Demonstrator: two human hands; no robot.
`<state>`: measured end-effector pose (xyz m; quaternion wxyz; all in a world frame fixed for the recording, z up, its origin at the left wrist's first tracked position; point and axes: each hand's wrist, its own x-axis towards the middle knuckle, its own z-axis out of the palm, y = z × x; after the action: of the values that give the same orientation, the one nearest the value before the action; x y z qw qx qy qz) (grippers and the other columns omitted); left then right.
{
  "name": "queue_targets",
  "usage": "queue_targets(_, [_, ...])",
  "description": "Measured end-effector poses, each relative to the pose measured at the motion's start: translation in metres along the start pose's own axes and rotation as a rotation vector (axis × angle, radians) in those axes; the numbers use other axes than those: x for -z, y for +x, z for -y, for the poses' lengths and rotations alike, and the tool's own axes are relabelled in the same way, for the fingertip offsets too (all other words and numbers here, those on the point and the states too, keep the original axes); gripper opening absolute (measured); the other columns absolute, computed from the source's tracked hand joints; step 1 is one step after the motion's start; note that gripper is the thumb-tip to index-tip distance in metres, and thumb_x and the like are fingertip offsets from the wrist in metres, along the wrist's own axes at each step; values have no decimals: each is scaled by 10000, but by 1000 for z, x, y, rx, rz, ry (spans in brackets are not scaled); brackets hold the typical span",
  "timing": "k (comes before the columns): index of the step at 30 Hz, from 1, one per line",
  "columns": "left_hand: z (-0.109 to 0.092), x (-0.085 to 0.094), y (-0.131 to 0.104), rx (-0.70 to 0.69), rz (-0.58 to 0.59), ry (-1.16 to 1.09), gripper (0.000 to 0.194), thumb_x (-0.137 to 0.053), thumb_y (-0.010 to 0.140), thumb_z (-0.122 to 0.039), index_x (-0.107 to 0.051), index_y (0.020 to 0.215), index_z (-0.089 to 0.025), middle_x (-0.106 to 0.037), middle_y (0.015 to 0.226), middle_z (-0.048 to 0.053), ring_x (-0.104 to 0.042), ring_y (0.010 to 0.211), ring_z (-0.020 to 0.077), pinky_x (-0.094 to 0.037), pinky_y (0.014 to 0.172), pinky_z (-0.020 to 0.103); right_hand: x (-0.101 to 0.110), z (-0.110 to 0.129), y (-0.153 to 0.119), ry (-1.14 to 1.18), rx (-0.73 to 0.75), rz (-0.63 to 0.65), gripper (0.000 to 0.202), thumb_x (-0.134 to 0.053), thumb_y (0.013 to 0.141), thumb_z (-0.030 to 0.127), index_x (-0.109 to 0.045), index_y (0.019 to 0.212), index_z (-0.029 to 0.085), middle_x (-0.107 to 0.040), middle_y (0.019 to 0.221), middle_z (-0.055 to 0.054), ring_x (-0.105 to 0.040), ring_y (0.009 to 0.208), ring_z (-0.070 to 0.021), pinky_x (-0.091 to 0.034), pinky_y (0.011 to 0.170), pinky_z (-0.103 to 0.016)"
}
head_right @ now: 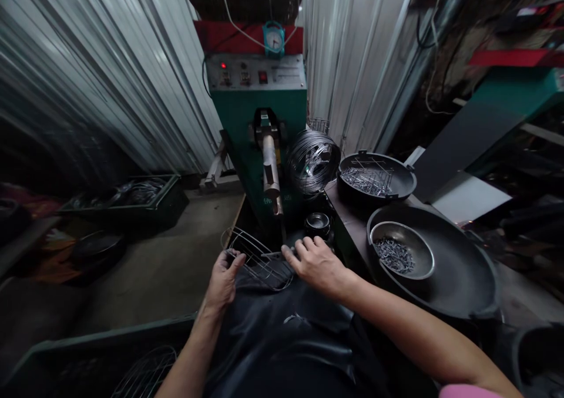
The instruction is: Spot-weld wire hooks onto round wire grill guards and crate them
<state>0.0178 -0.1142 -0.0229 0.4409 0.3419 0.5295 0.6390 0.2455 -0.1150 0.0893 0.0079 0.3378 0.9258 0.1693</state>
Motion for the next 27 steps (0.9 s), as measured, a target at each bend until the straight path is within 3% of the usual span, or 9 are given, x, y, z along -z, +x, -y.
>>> queue_targets(6, [2, -31, -12, -56, -108, -45, 358, -729, 617, -359, -484, 814, -186, -467, 768, -42, -448, 673, 72, -366, 676, 210, 8, -6, 1, -123, 6, -54, 374, -393, 874, 112, -470, 1239, 126, -599, 938, -128, -507, 802, -224, -333, 653, -347])
queue_targets(11, [8, -47, -19, -20, -197, -194, 366, -733, 608, -372, -487, 793, -173, -469, 769, -39, -454, 688, 69, -367, 692, 216, 10, -2, -2, -91, -136, -40, 416, -410, 852, 97, -449, 1265, 113, -590, 972, -156, -513, 831, -241, -350, 661, -359])
queue_targets(18, [12, -40, -25, 100, -214, -261, 355, -728, 604, -379, -478, 755, -178, -473, 748, -44, -454, 678, 64, -370, 682, 216, -11, -1, -11, 256, -248, 64, 551, -523, 786, 172, -391, 1322, 160, -570, 1031, -138, -513, 899, -233, -408, 722, -345])
queue_targets(23, [13, -33, -23, 121, -245, -290, 390, -738, 560, -398, -467, 747, -189, -457, 753, -49, -467, 685, 62, -385, 689, 222, -34, 9, -29, 583, -339, -54, 505, -494, 812, 218, -403, 1307, 180, -574, 1016, -101, -533, 923, -202, -457, 790, -346])
queue_targets(27, [15, -28, -15, 93, -227, -271, 411, -739, 538, -403, -452, 747, -196, -457, 737, -47, -469, 668, 72, -404, 701, 252, -57, 17, -73, 727, -433, -96, 544, -509, 768, 176, -408, 1300, 223, -574, 1055, -83, -558, 942, -189, -472, 822, -335])
